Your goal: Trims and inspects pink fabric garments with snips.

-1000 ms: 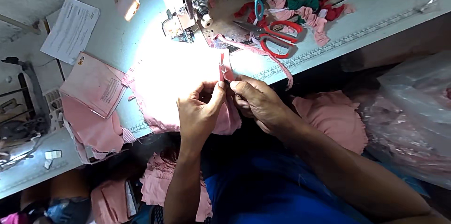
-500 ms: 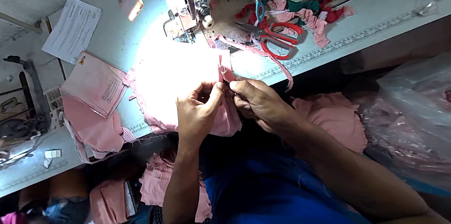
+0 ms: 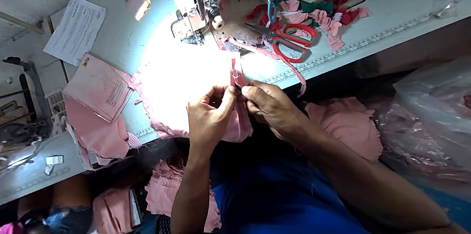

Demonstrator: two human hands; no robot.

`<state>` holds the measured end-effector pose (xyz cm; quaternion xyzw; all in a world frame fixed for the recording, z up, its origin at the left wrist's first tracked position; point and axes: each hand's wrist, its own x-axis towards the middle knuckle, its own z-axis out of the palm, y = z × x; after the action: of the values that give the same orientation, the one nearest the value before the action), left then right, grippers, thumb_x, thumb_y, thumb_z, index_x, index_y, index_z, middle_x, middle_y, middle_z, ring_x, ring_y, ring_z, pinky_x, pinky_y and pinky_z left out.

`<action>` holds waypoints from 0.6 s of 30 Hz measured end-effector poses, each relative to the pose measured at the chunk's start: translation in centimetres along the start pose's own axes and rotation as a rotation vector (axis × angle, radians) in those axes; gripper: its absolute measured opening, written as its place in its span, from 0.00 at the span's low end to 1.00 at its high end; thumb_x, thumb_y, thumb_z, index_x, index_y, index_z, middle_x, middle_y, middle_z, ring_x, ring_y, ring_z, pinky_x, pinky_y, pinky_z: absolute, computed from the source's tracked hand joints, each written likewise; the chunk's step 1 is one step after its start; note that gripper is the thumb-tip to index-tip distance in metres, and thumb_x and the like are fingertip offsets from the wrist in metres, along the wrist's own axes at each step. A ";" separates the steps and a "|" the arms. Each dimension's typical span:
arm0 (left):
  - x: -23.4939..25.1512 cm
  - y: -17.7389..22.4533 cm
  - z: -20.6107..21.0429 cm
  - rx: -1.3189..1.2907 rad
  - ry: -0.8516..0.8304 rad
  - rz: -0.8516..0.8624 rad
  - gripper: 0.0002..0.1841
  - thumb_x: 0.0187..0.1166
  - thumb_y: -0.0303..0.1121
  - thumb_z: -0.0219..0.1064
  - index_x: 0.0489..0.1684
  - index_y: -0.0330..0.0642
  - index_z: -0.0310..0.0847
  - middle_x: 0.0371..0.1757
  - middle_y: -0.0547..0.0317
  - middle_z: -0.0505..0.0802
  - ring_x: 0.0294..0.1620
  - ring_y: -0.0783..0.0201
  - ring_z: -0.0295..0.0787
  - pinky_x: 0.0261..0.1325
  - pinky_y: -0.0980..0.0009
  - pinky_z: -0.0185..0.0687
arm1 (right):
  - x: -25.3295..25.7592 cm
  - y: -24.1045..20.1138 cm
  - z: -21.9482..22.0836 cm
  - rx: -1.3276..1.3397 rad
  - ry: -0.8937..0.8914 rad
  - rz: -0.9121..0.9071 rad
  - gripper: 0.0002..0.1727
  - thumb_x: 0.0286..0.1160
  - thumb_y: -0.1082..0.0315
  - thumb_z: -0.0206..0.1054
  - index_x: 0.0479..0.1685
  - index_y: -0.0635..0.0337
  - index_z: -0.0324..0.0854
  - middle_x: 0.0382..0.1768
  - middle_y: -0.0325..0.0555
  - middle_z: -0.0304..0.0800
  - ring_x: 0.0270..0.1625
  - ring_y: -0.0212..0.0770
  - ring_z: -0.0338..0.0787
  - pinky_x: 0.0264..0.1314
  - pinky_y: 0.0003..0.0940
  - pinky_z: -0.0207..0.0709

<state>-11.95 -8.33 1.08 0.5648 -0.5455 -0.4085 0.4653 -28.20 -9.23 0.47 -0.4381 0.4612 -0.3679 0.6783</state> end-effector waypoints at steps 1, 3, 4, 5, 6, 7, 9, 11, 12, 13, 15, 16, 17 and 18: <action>0.0 0.0 0.0 0.001 0.000 -0.002 0.06 0.82 0.30 0.69 0.37 0.40 0.89 0.26 0.63 0.92 0.23 0.71 0.88 0.26 0.75 0.87 | 0.0 0.0 0.0 0.001 0.000 -0.002 0.15 0.92 0.60 0.54 0.33 0.54 0.76 0.13 0.34 0.63 0.12 0.25 0.60 0.14 0.17 0.54; 0.0 0.1 0.0 0.001 -0.002 0.000 0.06 0.82 0.30 0.69 0.37 0.40 0.89 0.27 0.62 0.92 0.23 0.71 0.88 0.26 0.75 0.87 | 0.0 -0.1 0.0 -0.002 -0.001 -0.002 0.16 0.92 0.59 0.53 0.32 0.54 0.74 0.13 0.34 0.63 0.12 0.25 0.59 0.14 0.17 0.53; 0.1 0.1 0.0 -0.001 -0.003 0.001 0.06 0.82 0.30 0.69 0.37 0.40 0.89 0.27 0.62 0.92 0.23 0.71 0.89 0.27 0.75 0.88 | 0.0 -0.2 0.0 -0.002 0.000 0.001 0.16 0.92 0.59 0.53 0.31 0.54 0.74 0.13 0.34 0.62 0.12 0.25 0.58 0.14 0.17 0.53; 0.1 0.1 0.0 -0.005 -0.003 0.001 0.06 0.82 0.29 0.69 0.37 0.39 0.89 0.27 0.62 0.92 0.23 0.70 0.89 0.27 0.74 0.88 | 0.0 -0.2 0.0 -0.003 0.003 0.004 0.17 0.92 0.59 0.53 0.31 0.54 0.74 0.13 0.34 0.62 0.11 0.25 0.58 0.14 0.18 0.53; 0.1 0.1 0.1 -0.003 -0.005 0.000 0.06 0.82 0.29 0.69 0.37 0.39 0.89 0.27 0.62 0.93 0.23 0.70 0.89 0.27 0.74 0.88 | 0.1 -0.3 0.0 -0.002 0.007 0.010 0.17 0.92 0.59 0.53 0.31 0.54 0.74 0.13 0.34 0.62 0.11 0.26 0.58 0.14 0.18 0.52; 0.1 0.1 0.1 0.003 -0.006 -0.001 0.06 0.82 0.30 0.69 0.37 0.40 0.89 0.27 0.62 0.93 0.23 0.70 0.89 0.27 0.74 0.88 | 0.1 -0.3 0.0 -0.001 0.009 0.013 0.17 0.92 0.59 0.53 0.31 0.54 0.74 0.13 0.34 0.62 0.11 0.26 0.58 0.14 0.18 0.53; 0.1 0.1 0.1 0.008 -0.006 0.001 0.06 0.82 0.30 0.69 0.37 0.40 0.89 0.27 0.62 0.92 0.24 0.71 0.89 0.27 0.74 0.88 | 0.2 -0.3 0.0 0.011 0.011 0.015 0.17 0.92 0.59 0.53 0.30 0.53 0.73 0.13 0.34 0.61 0.11 0.26 0.58 0.14 0.18 0.53; 0.1 0.0 0.1 -0.001 -0.011 0.006 0.06 0.82 0.30 0.69 0.37 0.40 0.89 0.27 0.62 0.92 0.23 0.70 0.89 0.27 0.74 0.88 | 0.2 -0.3 0.2 0.051 0.019 0.023 0.17 0.92 0.60 0.52 0.30 0.53 0.73 0.12 0.33 0.60 0.11 0.25 0.57 0.14 0.17 0.53; 0.1 0.0 0.1 -0.006 -0.016 0.006 0.06 0.82 0.30 0.69 0.37 0.40 0.89 0.27 0.62 0.93 0.23 0.70 0.89 0.27 0.74 0.88 | 0.2 -0.2 0.3 0.083 0.024 0.029 0.18 0.93 0.59 0.52 0.29 0.52 0.73 0.12 0.33 0.59 0.11 0.25 0.56 0.14 0.17 0.52; 0.1 -0.1 0.0 -0.009 -0.020 0.008 0.06 0.82 0.30 0.69 0.37 0.39 0.89 0.27 0.62 0.92 0.23 0.71 0.88 0.26 0.75 0.87 | 0.2 -0.2 0.5 0.118 0.028 0.034 0.18 0.93 0.59 0.52 0.28 0.52 0.72 0.12 0.32 0.58 0.11 0.25 0.56 0.14 0.17 0.52; 0.2 -0.2 -0.1 -0.014 -0.026 0.007 0.06 0.82 0.29 0.68 0.37 0.39 0.89 0.27 0.62 0.92 0.23 0.71 0.88 0.27 0.75 0.87 | 0.3 -0.2 0.5 0.181 0.007 0.058 0.18 0.93 0.59 0.52 0.28 0.51 0.73 0.12 0.31 0.57 0.11 0.23 0.55 0.14 0.16 0.51; 0.2 -0.2 -0.1 -0.019 -0.030 0.006 0.06 0.82 0.29 0.68 0.37 0.39 0.89 0.27 0.62 0.92 0.24 0.71 0.88 0.27 0.75 0.87 | 0.4 -0.3 0.4 0.194 -0.011 0.071 0.19 0.93 0.59 0.51 0.28 0.51 0.73 0.12 0.31 0.57 0.11 0.23 0.55 0.13 0.15 0.51; 0.2 -0.2 -0.2 -0.022 -0.035 0.005 0.06 0.82 0.29 0.68 0.37 0.39 0.89 0.28 0.61 0.93 0.24 0.70 0.89 0.27 0.75 0.87 | 0.4 -0.4 0.3 0.191 -0.026 0.077 0.19 0.93 0.59 0.51 0.28 0.51 0.73 0.12 0.30 0.58 0.11 0.22 0.55 0.13 0.15 0.51; 0.2 -0.2 -0.3 -0.020 -0.034 0.004 0.06 0.82 0.29 0.69 0.37 0.39 0.89 0.28 0.61 0.93 0.24 0.71 0.89 0.27 0.75 0.87 | 0.4 -0.4 0.2 0.184 -0.033 0.077 0.19 0.93 0.59 0.51 0.28 0.51 0.74 0.12 0.30 0.58 0.11 0.22 0.55 0.13 0.15 0.51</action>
<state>-11.65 -8.52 0.99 0.5519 -0.5503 -0.4224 0.4627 -27.90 -9.72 0.79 -0.3617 0.4308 -0.3750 0.7369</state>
